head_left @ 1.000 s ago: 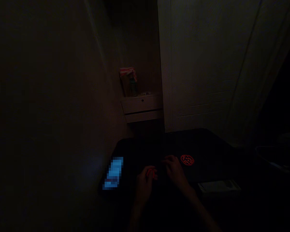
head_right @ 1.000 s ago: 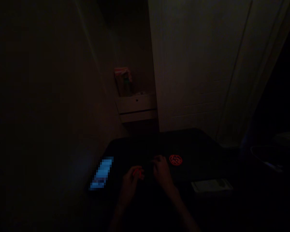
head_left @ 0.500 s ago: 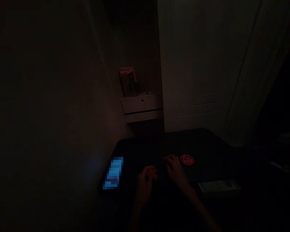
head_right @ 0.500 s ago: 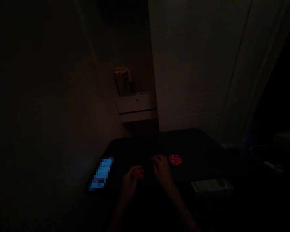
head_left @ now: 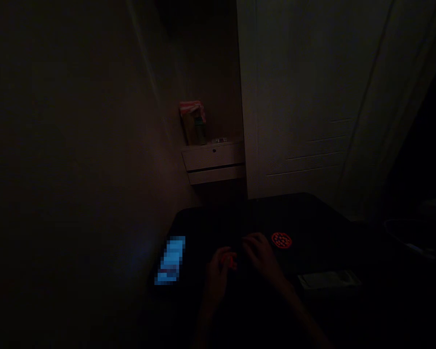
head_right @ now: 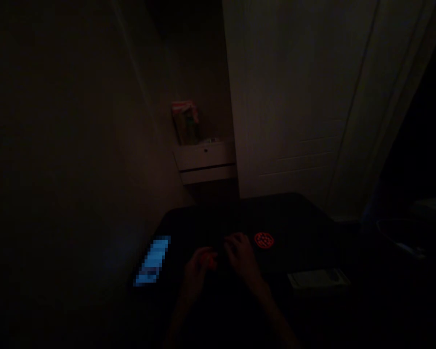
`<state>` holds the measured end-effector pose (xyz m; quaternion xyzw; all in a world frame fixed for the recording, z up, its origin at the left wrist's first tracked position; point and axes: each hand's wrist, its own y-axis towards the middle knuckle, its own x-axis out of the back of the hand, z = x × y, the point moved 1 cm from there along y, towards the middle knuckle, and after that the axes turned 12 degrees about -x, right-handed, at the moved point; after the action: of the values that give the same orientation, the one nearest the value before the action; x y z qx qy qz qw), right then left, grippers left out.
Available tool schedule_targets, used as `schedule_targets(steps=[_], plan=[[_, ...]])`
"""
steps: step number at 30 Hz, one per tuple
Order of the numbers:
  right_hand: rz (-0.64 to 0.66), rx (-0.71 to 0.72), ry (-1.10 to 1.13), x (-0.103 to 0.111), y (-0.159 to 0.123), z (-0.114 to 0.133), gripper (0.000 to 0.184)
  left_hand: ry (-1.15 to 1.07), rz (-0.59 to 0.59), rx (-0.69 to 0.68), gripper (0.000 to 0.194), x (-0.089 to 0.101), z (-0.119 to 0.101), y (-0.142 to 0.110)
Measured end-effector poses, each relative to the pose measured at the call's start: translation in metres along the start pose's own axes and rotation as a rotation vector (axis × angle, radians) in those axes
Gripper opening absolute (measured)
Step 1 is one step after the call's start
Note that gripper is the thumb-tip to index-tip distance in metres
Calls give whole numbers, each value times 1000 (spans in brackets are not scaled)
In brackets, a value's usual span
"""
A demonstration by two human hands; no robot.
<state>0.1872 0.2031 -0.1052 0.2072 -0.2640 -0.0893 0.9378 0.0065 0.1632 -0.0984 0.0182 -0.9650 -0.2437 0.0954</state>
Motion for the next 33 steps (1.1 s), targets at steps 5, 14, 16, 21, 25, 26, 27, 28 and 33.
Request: schedule_targets(steps=[5,14,16,21,25,26,27,28,33], plan=[[143,92,124,7,-8,14,21,-20,-14,33,40,0,1,-1],[295,198,47,8,-12,17,16,71,83,-9,27,2,-3,-2],[301,203,47,7,-11,15,15,81,91,-12,27,2,-3,-2],[309,187,46,6,-11,17,15,82,142,-45,26,2,-7,-2],[308,165,53,7,-11,18,10,110,147,-45,28,1,-11,-3],[302,161,54,6,-11,18,9,121,147,-46,28,1,-11,-3],[294,157,53,5,-11,17,9,131,145,-51,29,0,-12,-3],[284,153,53,4,-11,16,8,138,145,-57,29,-1,-12,-3],[248,139,42,-1,-12,10,6,163,153,-78,29,-2,-11,-2]])
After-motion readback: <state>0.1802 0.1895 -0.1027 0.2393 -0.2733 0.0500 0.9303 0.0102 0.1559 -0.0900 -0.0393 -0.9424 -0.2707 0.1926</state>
